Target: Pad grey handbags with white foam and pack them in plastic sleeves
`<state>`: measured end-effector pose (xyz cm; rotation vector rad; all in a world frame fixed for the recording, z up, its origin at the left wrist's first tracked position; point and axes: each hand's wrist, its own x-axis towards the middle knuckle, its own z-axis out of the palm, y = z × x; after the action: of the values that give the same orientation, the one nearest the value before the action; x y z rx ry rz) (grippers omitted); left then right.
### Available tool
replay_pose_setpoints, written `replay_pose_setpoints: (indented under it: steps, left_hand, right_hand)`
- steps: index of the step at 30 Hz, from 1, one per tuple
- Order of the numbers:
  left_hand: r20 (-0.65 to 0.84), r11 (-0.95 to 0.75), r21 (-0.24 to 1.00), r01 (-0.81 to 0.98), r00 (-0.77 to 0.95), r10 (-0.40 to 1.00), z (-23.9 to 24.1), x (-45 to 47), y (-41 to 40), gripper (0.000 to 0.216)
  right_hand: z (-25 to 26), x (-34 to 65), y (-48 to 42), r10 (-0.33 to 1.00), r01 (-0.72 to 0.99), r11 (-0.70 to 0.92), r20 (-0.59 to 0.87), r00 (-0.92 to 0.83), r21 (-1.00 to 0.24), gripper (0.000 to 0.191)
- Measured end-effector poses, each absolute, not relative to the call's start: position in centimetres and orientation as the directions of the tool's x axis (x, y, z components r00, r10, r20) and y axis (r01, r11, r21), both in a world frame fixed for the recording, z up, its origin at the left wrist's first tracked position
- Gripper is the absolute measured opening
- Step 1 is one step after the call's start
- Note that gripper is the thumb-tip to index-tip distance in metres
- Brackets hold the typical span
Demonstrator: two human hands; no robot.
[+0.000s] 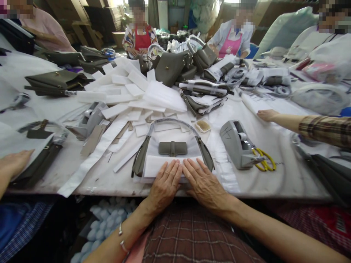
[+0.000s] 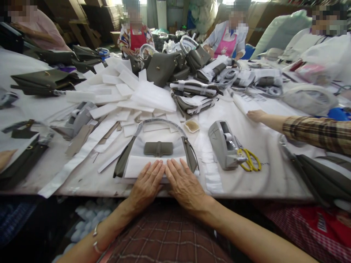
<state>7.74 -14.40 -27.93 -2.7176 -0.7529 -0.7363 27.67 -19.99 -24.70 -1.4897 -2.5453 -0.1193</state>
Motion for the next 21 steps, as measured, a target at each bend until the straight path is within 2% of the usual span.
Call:
replay_pose_setpoints:
  steps: [5, 8, 15, 21]
  left_hand:
    - [0.404, -0.796, -0.252, 0.551, 0.807, 0.431, -27.4, 8.1, -14.6, 0.048]
    - [0.402, -0.765, -0.324, 0.556, 0.813, 0.421, -27.5, 8.5, -14.1, 0.046]
    - [0.459, -0.823, -0.258, 0.506, 0.814, 0.356, -27.0, 8.2, -12.6, 0.047]
    - [0.513, -0.831, -0.248, 0.498, 0.795, 0.323, -26.1, 8.2, -11.9, 0.043]
  right_hand:
    - [-25.1, 28.0, -19.6, 0.846, 0.865, 0.502, 0.220, -0.485, -0.023, 0.077]
    - [-25.0, 28.1, -19.1, 0.852, 0.874, 0.486, 0.235, -0.467, -0.025, 0.075]
    - [-25.0, 27.7, -18.2, 0.862, 0.895, 0.446, 0.267, -0.432, 0.009, 0.070]
    - [-24.8, 27.9, -17.5, 0.844, 0.899, 0.434, 0.321, -0.430, 0.065, 0.047]
